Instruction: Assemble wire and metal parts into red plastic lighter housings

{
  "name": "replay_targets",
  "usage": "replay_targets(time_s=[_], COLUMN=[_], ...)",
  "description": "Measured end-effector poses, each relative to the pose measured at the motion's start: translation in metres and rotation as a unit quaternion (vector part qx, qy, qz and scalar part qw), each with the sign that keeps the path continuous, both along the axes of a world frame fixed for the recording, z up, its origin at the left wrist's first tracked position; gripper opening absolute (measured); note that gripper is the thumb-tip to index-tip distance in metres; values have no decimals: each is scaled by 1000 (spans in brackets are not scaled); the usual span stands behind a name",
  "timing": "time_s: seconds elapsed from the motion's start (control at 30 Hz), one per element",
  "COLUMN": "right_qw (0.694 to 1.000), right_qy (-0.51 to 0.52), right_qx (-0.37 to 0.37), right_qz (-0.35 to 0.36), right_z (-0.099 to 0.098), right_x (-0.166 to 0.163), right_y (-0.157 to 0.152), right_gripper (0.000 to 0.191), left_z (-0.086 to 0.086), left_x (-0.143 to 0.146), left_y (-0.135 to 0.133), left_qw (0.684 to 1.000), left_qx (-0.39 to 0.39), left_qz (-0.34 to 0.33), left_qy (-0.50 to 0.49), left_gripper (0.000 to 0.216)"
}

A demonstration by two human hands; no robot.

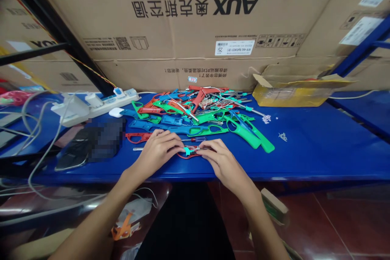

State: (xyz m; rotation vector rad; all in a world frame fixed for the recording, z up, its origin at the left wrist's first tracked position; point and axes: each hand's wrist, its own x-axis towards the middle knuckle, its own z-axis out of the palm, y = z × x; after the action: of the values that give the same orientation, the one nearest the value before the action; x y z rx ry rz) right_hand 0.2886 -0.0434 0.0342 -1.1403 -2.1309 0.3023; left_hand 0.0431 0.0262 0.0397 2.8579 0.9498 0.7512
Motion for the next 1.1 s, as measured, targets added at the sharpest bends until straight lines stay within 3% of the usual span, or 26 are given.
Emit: replay_targets(time_s=[0.23,0.4,0.63,0.83,1.1], right_qw=[1000,1000,1000,1000,1000], right_qy=[5,3,3,-1,-4], right_qx=[-1,2,7,7,17], right_qz=[0,3,9,7,8], right_z=[-2,-1,-2,-3,-2], right_x=[0,0,1,2,1], right_y=[1,1,1,1,1], right_gripper=[28,29,29,28,27], left_z=[13,11,11,5,-1], left_x=[4,4,6,5,4], left_y=[5,4,-2,-6,-7], left_qw=[995,993,998,996,994], left_qx=[-96,-109,4,84,107], left_qz=[33,39,23,7,7], left_qy=[11,-1,57,23,-3], left_gripper=[21,17,19,16,12])
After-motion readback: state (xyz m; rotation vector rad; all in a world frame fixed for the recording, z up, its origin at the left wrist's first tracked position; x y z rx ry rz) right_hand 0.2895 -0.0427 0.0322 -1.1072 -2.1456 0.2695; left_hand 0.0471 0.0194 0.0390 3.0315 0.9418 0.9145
